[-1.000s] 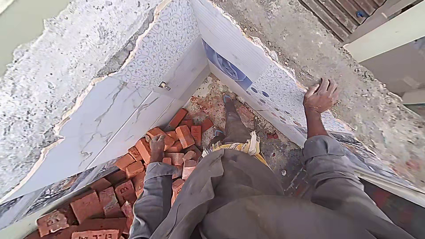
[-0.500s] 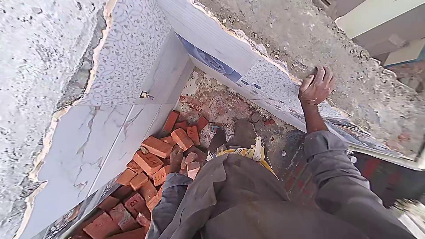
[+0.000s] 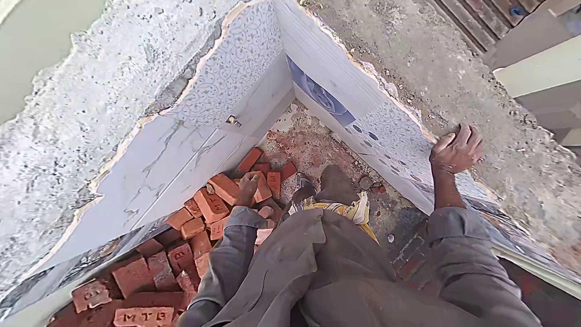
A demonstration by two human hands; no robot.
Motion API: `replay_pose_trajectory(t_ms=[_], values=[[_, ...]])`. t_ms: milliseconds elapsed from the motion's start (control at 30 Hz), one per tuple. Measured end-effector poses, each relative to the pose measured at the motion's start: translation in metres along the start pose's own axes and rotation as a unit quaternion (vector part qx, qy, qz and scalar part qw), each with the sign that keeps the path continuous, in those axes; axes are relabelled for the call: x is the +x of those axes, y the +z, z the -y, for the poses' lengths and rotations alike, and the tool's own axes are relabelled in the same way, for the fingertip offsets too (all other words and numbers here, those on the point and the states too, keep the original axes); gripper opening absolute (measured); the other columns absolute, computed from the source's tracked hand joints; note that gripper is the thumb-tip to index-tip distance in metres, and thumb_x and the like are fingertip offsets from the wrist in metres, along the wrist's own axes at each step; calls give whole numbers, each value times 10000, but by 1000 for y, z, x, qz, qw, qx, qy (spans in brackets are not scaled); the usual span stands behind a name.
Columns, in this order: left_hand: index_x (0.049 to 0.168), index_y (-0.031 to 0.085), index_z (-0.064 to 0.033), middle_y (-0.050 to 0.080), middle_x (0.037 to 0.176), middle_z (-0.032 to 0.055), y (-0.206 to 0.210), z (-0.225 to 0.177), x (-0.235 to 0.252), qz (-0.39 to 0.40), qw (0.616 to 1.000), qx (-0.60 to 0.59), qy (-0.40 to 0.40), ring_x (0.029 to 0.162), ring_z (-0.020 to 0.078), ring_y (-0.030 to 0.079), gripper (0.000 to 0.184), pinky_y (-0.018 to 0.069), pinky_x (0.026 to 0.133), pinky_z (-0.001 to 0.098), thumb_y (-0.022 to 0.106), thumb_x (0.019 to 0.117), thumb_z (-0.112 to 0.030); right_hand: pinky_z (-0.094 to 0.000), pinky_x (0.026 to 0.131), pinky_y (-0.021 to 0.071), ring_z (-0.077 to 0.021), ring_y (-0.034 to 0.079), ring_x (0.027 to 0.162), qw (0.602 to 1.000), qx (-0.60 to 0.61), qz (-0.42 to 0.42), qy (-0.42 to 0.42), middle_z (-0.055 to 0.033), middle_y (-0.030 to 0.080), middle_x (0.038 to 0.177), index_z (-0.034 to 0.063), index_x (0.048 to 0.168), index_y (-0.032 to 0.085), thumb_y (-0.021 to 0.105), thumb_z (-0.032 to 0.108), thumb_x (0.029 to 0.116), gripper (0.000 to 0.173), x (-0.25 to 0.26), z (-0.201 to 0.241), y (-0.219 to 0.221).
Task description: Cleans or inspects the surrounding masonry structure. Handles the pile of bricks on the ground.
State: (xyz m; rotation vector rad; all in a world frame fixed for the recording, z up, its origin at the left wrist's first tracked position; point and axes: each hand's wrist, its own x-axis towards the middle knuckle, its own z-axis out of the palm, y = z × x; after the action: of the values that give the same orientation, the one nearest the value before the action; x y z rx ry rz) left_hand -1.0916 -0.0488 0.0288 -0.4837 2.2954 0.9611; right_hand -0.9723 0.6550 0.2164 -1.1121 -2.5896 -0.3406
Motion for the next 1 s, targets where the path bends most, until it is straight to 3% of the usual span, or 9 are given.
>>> replay_pose_trajectory(t_ms=[67,133,267,333,400,533,667,833,1000], values=[[1262,687,-81,685,1262,150,3,4,-8,-14,1000,-13,-9,1211,272,632,368,486,1063,498,572,1015,-327,-491,1067,427,-235,505,1373,1000,-13,-7,2,33,530,1509,360,1474,497,249,587,1010,573,1,-23,29],[1268,683,-81,668,1283,171,9,23,-24,-27,998,-34,-47,1238,310,611,384,462,1078,536,568,1018,-350,-493,1090,424,-241,495,1404,1000,-27,-9,-1,10,530,1526,351,1481,516,287,599,1009,580,1,-43,45],[1268,672,-74,682,1236,193,32,99,-66,-64,978,-98,-171,1183,333,645,436,499,1027,575,579,988,-395,-468,1155,396,-315,521,1367,996,63,-52,-45,-154,567,1447,149,1414,611,406,489,1062,531,26,-34,27],[1238,674,-38,675,1224,219,43,135,-92,-101,956,-138,-238,1170,352,643,455,493,1021,593,613,962,-395,-450,1210,352,-345,489,1420,984,147,-40,-93,-212,548,1480,30,1434,582,414,371,1081,519,44,43,-35],[1272,666,-29,661,1271,234,53,162,-126,-121,933,-170,-293,1221,381,620,501,463,1058,616,618,971,-426,-401,1163,399,-319,543,1362,944,276,-33,-176,-220,601,1405,-19,1359,618,464,284,1060,453,55,139,-73],[1238,692,-26,665,1272,245,75,155,-167,-154,897,-190,-368,1240,409,609,538,453,1066,628,595,973,-484,-368,1063,518,-226,573,1316,771,471,94,-418,-157,581,1422,49,1321,650,603,300,1018,397,76,339,-33],[1256,674,-49,680,1231,221,113,109,-163,-204,858,-285,-376,1174,373,646,503,495,1020,602,628,956,-450,-348,975,581,-178,642,1197,626,526,220,-532,-111,630,1340,69,1324,642,636,282,997,391,54,509,-57],[1306,651,-94,700,1215,158,162,42,-163,-268,810,-386,-350,1135,288,675,435,517,1019,533,606,974,-372,-345,945,600,-152,678,1123,498,528,309,-614,-91,658,1269,103,1343,622,638,277,998,387,-5,628,-99],[1289,652,-79,680,1240,202,253,24,-197,-262,701,-492,-444,1179,350,649,467,500,1029,585,606,984,-430,-324,923,610,-129,684,1105,408,481,329,-703,-71,671,1259,90,1316,636,651,293,984,390,-75,700,-126]])
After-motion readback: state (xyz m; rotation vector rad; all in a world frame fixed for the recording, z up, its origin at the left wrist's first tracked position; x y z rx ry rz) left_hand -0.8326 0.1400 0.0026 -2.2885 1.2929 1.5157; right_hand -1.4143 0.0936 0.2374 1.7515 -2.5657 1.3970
